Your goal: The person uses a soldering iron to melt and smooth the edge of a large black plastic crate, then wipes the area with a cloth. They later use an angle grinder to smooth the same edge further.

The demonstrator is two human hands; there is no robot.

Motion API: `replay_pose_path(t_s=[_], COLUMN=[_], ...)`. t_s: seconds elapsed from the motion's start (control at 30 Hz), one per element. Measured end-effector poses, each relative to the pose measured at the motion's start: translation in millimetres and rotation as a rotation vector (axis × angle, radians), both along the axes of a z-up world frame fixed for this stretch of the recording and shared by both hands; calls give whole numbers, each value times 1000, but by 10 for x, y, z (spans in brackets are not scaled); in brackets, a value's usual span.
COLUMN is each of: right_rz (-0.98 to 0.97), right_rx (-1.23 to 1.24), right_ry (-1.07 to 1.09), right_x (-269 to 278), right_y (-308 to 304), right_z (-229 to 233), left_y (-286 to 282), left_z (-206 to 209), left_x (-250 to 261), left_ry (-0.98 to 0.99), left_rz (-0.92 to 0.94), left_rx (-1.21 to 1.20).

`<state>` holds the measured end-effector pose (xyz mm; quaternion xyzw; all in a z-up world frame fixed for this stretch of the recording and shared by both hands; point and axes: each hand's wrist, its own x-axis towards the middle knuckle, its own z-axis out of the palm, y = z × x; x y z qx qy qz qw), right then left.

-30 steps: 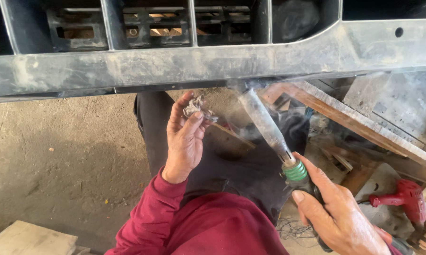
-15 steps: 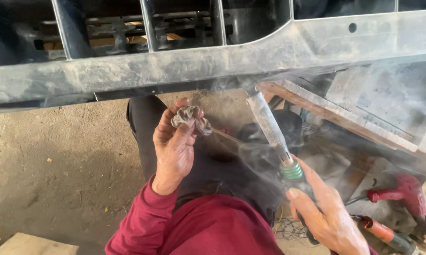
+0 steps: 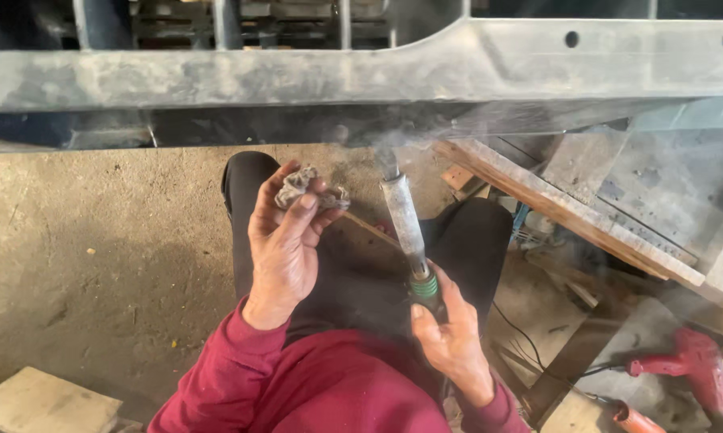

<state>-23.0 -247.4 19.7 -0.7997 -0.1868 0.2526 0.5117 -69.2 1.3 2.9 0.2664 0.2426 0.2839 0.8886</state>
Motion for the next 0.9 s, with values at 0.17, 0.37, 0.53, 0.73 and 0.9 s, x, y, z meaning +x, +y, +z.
replay_pose_path(t_s=[0.17, 0.37, 0.53, 0.73, 0.9], right_rz=[-88, -88, 29, 116, 183], right_rx=[78, -2, -159, -329, -357], right_ry=[51, 81, -445, -705, -951], right_x=[109, 263, 409, 656, 839], right_y=[-98, -248, -429, -570, -535], right_z=[-158, -205, 31, 309, 628], left_y=[-54, -175, -226, -183, -163], left_z=[234, 338, 359, 528, 637], left_x=[68, 148, 264, 331, 383], left_ry=[-50, -124, 102, 405, 488], left_rz=[-15, -3, 36, 30, 42], left_rx=[1, 100, 514, 1283, 1466])
